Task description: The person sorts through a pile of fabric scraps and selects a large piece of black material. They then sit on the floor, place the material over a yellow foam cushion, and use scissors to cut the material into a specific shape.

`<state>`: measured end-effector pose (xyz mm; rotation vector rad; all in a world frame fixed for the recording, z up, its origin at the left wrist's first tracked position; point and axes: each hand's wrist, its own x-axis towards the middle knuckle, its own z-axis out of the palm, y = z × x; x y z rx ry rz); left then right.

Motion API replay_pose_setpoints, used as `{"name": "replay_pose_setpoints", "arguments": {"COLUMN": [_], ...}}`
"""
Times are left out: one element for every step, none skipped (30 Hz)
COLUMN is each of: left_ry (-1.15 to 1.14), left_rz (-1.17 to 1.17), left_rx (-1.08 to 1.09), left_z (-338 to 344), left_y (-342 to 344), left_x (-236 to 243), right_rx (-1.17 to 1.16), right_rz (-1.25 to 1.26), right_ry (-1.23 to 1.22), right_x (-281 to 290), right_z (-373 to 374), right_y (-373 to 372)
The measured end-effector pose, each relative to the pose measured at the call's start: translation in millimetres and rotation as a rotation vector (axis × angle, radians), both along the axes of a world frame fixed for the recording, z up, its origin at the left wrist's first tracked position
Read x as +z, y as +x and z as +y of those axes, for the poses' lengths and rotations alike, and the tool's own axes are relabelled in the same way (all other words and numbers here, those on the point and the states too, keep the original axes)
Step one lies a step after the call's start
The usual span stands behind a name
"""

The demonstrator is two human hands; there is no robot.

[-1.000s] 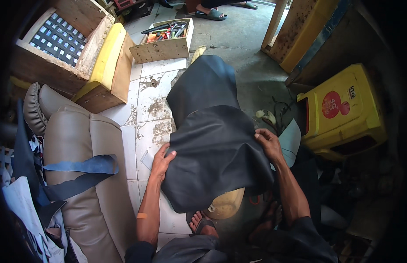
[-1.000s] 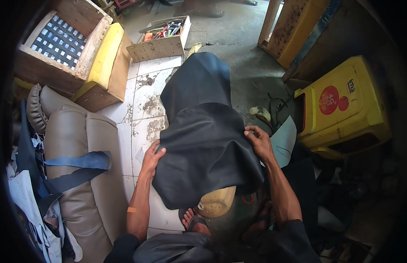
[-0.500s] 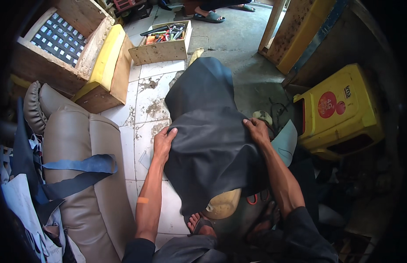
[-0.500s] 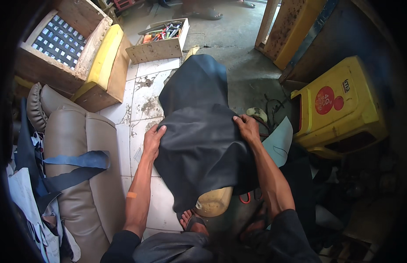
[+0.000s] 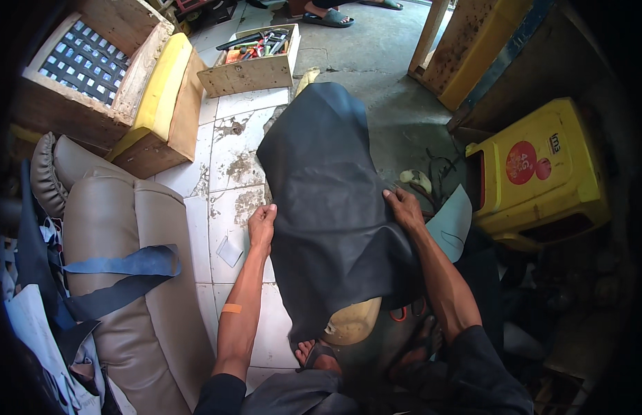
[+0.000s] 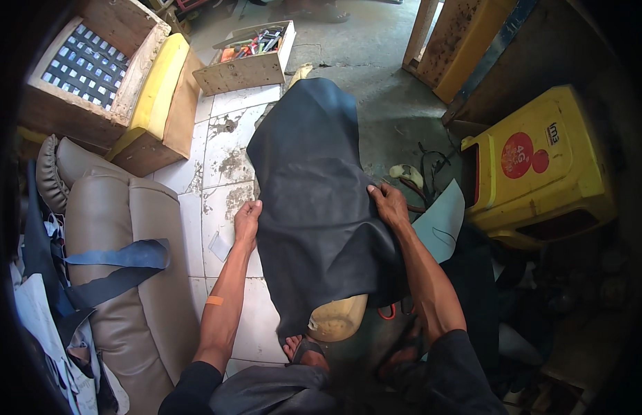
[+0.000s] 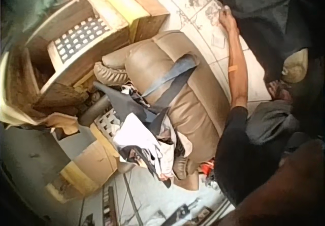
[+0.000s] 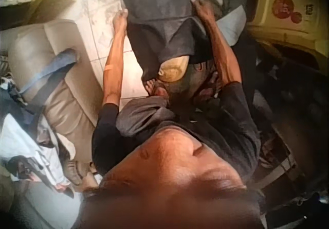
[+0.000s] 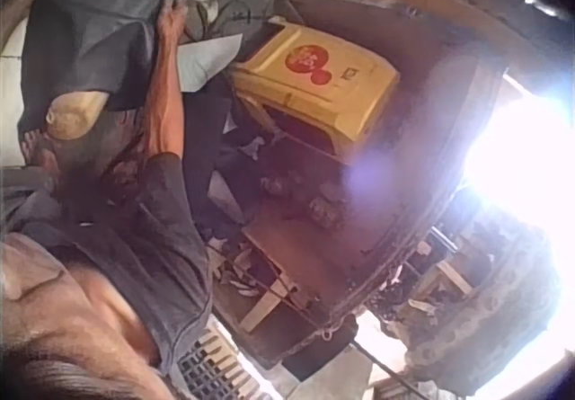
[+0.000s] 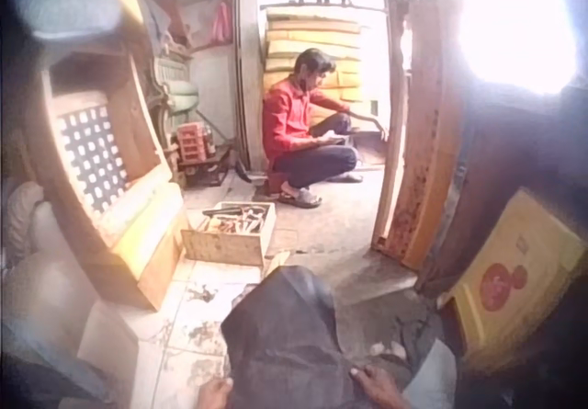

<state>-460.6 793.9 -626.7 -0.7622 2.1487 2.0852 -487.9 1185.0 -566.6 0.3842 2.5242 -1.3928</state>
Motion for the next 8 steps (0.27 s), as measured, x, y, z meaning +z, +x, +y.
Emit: {"name": "replay_pose_setpoints", "arguments": {"left_ry": [0.047, 0.094, 0.140, 0.276, 0.416, 0.551, 0.547, 0.544], "left_rz": [-0.009, -0.018, -0.027, -0.044, -0.061, -0.069, -0.044, -0.025], "left_rx": [-0.013, -0.028, -0.044, -0.096, -0.147, -0.186, -0.257, -0.328], "left_z": [0, 0, 0, -6, -11, -20, -16, -11], "left_y": [1, 2, 3, 15, 32, 50, 64, 81], "left_x": [-2, -2, -2, 0, 9, 24, 33, 40], "right_rx": [0.004, 0.006, -0.007, -0.018, -0.032, 0.057, 0.105, 0.148], "right_rz": [-0.012, -0.022, -0.072, -0.137, -0.197, -0.313, -0.328, -0.347], "right_ry": [-0.035, -0.071, -0.164, -0.264, -0.361, -0.425, -0.529, -0.636], "right_x": [-6, -11, -15, -14, -7, 13, 14, 10], "right_z": [3, 8, 18, 22, 26, 25, 37, 53], "right_y": [0, 1, 7, 17, 27, 35, 47, 66]}}
